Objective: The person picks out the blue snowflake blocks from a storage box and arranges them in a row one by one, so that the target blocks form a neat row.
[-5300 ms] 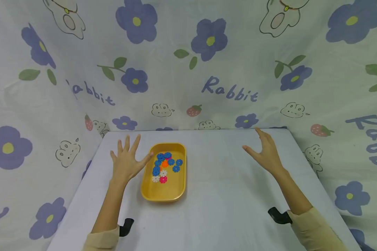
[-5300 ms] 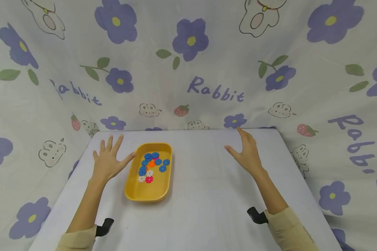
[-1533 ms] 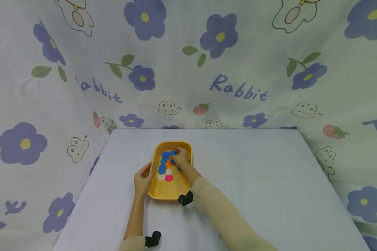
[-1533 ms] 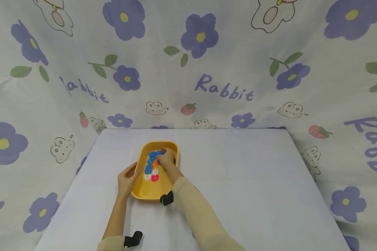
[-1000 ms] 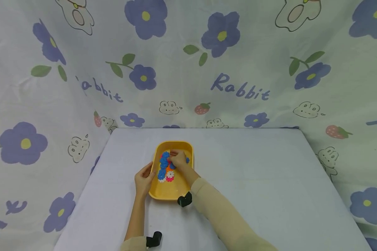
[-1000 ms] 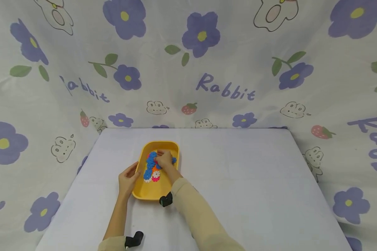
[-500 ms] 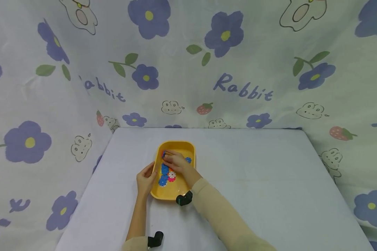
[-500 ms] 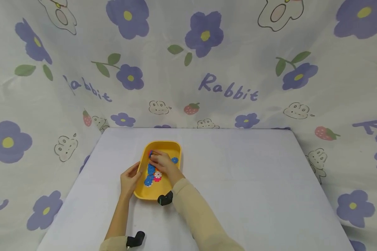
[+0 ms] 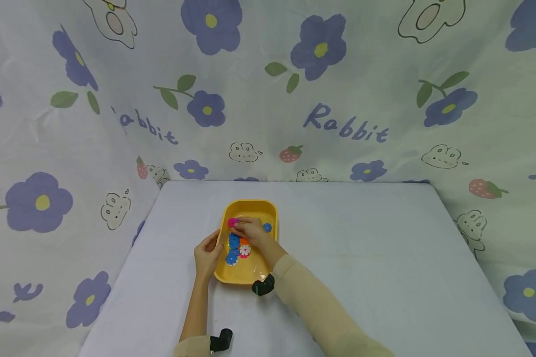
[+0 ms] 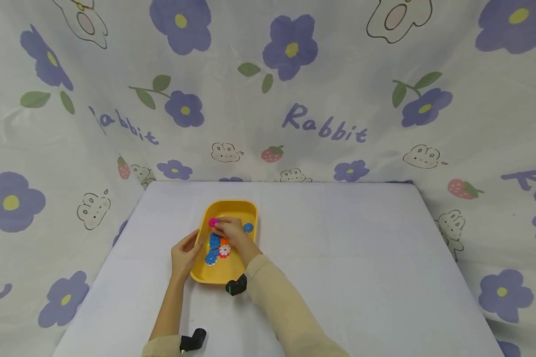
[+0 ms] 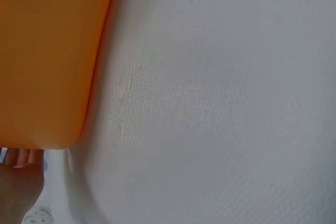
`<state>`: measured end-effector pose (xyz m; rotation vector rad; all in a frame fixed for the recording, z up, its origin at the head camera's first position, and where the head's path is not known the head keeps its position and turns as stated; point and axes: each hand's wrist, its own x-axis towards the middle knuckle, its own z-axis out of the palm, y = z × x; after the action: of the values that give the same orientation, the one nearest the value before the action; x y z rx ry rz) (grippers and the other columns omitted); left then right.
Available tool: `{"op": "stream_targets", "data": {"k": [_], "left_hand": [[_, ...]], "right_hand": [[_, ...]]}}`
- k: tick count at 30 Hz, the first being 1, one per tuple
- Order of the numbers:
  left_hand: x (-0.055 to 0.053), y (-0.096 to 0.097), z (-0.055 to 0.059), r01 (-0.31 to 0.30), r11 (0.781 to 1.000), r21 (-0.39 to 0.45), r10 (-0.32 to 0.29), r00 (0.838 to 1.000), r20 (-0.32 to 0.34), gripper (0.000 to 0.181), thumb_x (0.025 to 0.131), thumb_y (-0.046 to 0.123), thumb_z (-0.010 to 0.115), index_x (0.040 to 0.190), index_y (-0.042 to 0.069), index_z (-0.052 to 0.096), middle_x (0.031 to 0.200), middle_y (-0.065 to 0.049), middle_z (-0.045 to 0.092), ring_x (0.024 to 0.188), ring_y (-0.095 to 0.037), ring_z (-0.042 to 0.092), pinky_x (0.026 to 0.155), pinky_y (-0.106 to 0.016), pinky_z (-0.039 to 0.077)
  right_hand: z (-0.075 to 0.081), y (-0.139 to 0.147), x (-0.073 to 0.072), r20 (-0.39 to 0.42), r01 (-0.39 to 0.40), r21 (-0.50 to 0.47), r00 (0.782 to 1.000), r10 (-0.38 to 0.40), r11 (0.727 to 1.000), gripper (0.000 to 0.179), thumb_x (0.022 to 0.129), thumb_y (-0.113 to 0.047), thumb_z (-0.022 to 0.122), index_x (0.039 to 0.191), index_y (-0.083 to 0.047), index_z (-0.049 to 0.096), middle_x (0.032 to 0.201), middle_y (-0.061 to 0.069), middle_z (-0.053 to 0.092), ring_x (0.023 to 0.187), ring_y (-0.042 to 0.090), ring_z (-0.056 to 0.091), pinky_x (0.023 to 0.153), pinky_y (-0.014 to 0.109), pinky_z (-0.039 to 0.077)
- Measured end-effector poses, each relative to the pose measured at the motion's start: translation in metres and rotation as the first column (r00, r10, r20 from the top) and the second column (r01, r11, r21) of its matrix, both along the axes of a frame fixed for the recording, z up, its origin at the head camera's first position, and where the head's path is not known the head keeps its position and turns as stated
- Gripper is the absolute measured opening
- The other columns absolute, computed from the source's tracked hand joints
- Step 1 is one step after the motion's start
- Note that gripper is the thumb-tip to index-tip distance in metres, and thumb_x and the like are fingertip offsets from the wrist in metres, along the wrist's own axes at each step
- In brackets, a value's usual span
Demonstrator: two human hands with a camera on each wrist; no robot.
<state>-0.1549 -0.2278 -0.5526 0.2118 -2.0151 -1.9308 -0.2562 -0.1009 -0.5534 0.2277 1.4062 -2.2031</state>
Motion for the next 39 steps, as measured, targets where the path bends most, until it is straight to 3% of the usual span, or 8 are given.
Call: {"op": "stream_targets", "data": {"k": [7, 12, 17, 20, 23, 27, 32, 39], "left_hand": [[0.002, 0.001, 0.006, 0.007, 1.0, -0.006, -0.007, 1.0, -0.003, 0.039, 0.083, -0.013, 0.057, 0.122, -0.015, 0.054, 0.122, -0.034, 0.054, 0.116, -0.045, 0.049, 0.081, -0.008, 0.047], [0.0, -0.001, 0.0, -0.007, 0.999, -0.035, 0.008, 0.999, 0.031, 0.039, 0.085, -0.01, 0.058, 0.124, -0.012, 0.054, 0.124, -0.032, 0.053, 0.117, -0.039, 0.051, 0.082, -0.007, 0.046], [0.004, 0.002, 0.014, 0.001, 0.999, -0.039, 0.001, 0.999, 0.051, 0.038, 0.084, -0.011, 0.058, 0.122, -0.015, 0.054, 0.124, -0.034, 0.053, 0.116, -0.039, 0.052, 0.083, -0.009, 0.047], [0.008, 0.005, 0.026, 0.003, 0.999, -0.038, 0.0, 0.998, 0.062, 0.038, 0.084, -0.012, 0.057, 0.121, -0.016, 0.054, 0.124, -0.033, 0.053, 0.118, -0.042, 0.049, 0.086, -0.011, 0.046], [0.009, 0.006, 0.03, -0.002, 0.999, -0.049, 0.006, 0.997, 0.077, 0.037, 0.084, -0.013, 0.057, 0.121, -0.016, 0.054, 0.124, -0.033, 0.053, 0.119, -0.043, 0.048, 0.09, -0.015, 0.044], [0.007, 0.004, 0.021, -0.005, 0.999, -0.043, 0.008, 0.997, 0.078, 0.038, 0.085, -0.011, 0.058, 0.122, -0.014, 0.054, 0.126, -0.032, 0.053, 0.12, -0.042, 0.048, 0.09, -0.014, 0.044], [0.0, 0.0, 0.004, -0.02, 0.999, -0.042, 0.023, 0.997, 0.067, 0.038, 0.085, -0.009, 0.059, 0.123, -0.011, 0.055, 0.127, -0.03, 0.053, 0.121, -0.039, 0.049, 0.089, -0.012, 0.043], [0.0, 0.002, 0.001, -0.036, 0.998, -0.056, 0.041, 0.996, 0.08, 0.038, 0.085, -0.009, 0.059, 0.123, -0.009, 0.057, 0.127, -0.026, 0.055, 0.121, -0.035, 0.05, 0.087, -0.009, 0.044]], "right_hand": [[0.007, 0.003, 0.001, -0.187, 0.095, 0.25, 0.981, -0.048, 0.964, 0.028, 0.083, 0.006, 0.065, 0.11, 0.011, 0.062, 0.082, 0.021, 0.069, 0.069, 0.028, 0.07, 0.066, 0.035, 0.057], [0.011, 0.009, 0.001, -0.297, 0.156, 0.34, 0.953, -0.052, 0.927, 0.025, 0.081, -0.001, 0.07, 0.103, 0.009, 0.065, 0.073, 0.017, 0.069, 0.064, 0.03, 0.069, 0.062, 0.039, 0.058], [0.016, 0.018, -0.002, -0.35, 0.163, 0.335, 0.936, -0.038, 0.928, 0.029, 0.082, -0.003, 0.071, 0.106, 0.011, 0.065, 0.076, 0.02, 0.07, 0.068, 0.033, 0.069, 0.063, 0.039, 0.058], [0.019, 0.024, -0.005, -0.34, 0.136, 0.303, 0.94, -0.027, 0.943, 0.03, 0.082, -0.003, 0.07, 0.108, 0.011, 0.065, 0.079, 0.02, 0.07, 0.075, 0.039, 0.068, 0.066, 0.044, 0.057], [0.021, 0.029, -0.006, -0.335, 0.131, 0.304, 0.942, -0.023, 0.944, 0.03, 0.081, -0.004, 0.072, 0.106, 0.009, 0.065, 0.077, 0.018, 0.07, 0.075, 0.04, 0.068, 0.066, 0.045, 0.057], [0.023, 0.034, -0.007, -0.363, 0.162, 0.318, 0.931, -0.038, 0.934, 0.029, 0.079, -0.007, 0.074, 0.101, 0.009, 0.065, 0.073, 0.015, 0.069, 0.069, 0.037, 0.068, 0.063, 0.041, 0.058], [0.025, 0.038, -0.006, -0.407, 0.18, 0.312, 0.913, -0.04, 0.933, 0.028, 0.078, -0.009, 0.076, 0.097, 0.008, 0.064, 0.071, 0.016, 0.068, 0.073, 0.044, 0.066, 0.066, 0.046, 0.057], [0.025, 0.04, -0.003, -0.444, 0.181, 0.357, 0.896, -0.004, 0.917, 0.03, 0.077, -0.016, 0.077, 0.099, 0.002, 0.066, 0.078, 0.029, 0.066, 0.073, 0.052, 0.06, 0.067, 0.056, 0.055]]}}
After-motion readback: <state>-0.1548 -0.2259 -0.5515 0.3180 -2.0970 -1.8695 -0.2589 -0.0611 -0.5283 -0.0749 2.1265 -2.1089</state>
